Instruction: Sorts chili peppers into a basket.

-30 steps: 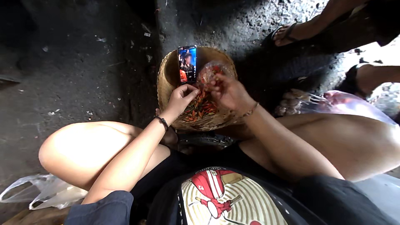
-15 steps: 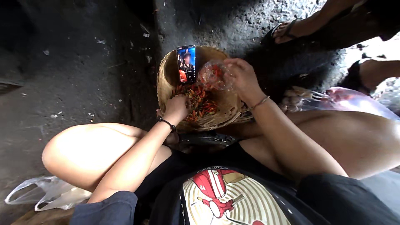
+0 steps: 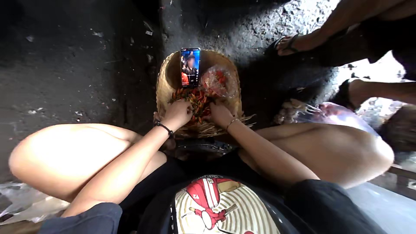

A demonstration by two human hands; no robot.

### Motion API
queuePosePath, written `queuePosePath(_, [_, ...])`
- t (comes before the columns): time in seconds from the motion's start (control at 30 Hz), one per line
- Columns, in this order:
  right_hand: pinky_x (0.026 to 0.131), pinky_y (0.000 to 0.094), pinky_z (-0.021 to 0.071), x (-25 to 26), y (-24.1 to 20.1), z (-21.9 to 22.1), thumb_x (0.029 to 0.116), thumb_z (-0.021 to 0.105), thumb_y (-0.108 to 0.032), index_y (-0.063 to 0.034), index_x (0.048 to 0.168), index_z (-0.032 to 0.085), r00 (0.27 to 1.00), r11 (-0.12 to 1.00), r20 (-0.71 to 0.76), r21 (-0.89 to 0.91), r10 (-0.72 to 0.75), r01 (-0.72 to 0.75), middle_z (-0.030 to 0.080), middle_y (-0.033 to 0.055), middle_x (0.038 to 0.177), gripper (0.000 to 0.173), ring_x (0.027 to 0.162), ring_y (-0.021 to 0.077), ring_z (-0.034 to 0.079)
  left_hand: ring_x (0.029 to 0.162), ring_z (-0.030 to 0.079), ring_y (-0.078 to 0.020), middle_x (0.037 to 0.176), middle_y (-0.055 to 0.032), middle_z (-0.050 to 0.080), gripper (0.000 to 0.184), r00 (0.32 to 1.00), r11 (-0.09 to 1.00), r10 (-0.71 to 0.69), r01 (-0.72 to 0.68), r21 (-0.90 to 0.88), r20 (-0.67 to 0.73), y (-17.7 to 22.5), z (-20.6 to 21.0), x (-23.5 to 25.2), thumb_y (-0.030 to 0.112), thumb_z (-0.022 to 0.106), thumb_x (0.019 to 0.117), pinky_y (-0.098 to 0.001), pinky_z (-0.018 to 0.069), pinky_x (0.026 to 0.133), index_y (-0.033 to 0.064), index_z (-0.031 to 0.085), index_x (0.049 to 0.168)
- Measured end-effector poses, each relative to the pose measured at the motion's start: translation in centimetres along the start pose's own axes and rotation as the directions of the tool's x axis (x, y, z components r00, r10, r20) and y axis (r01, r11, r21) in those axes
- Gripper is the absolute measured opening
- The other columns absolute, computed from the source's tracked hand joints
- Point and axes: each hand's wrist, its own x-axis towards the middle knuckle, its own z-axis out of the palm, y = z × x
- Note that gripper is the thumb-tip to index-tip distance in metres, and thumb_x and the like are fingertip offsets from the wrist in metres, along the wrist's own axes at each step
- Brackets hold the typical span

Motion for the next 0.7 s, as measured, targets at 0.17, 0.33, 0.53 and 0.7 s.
queuePosePath(0.17, [0.103,0.0600,0.0497,-0.1,-0.2,0.8,0.0923,0.077,-0.023,0.0018,0.143,0.048,0.996,0.996,0.070,0.078,-0.051,0.046,0.048,0.0313,0.143,0.063,0.128,0.0469,0.055,0.116,0.065,-0.0306,0.119,-0.0119,0.070,0.023,1.000,1.000,-0.009,0.009,-0.001,0.005,0.3,0.0,-0.2,0.023,0.062,0.1010,-0.0586,0.0461,0.102,0.0116,0.073,0.118])
queuePosePath(0.33, [0.101,0.0592,0.0505,1.3,0.7,2.3,0.0915,0.076,-0.019,0.0007,0.137,0.054,0.987,0.982,0.037,0.109,-0.159,0.155,0.057,0.0277,0.132,0.054,0.122,0.0436,0.059,0.118,0.063,-0.0303,0.121,-0.0123,0.069,0.024,1.000,1.000,0.000,0.000,-0.002,0.010,0.1,0.2,0.0,0.024,0.061,0.1019,-0.0581,0.0460,0.102,0.0116,0.073,0.119])
queuePosePath(0.53, [0.094,0.0626,0.0526,1.0,0.3,1.4,0.0923,0.073,-0.012,-0.0014,0.133,0.056,0.977,0.963,0.062,0.195,-0.202,0.187,0.067,0.0254,0.117,0.045,0.110,0.0434,0.066,0.121,0.062,-0.0306,0.124,-0.0124,0.068,0.024,1.000,0.999,0.023,-0.022,-0.035,0.017,0.0,0.3,0.2,0.024,0.060,0.1029,-0.0583,0.0459,0.104,0.0116,0.073,0.120])
queuePosePath(0.7, [0.099,0.0612,0.0508,0.1,-0.7,-0.5,0.0963,0.069,-0.011,-0.0002,0.131,0.060,0.962,0.928,-0.012,0.261,-0.274,0.267,0.067,0.0253,0.119,0.038,0.113,0.0421,0.066,0.126,0.061,-0.0353,0.134,-0.0177,0.064,0.033,1.000,0.997,0.010,-0.010,-0.082,0.003,0.1,0.0,0.0,0.023,0.061,0.1025,-0.0594,0.0462,0.106,0.0071,0.067,0.131])
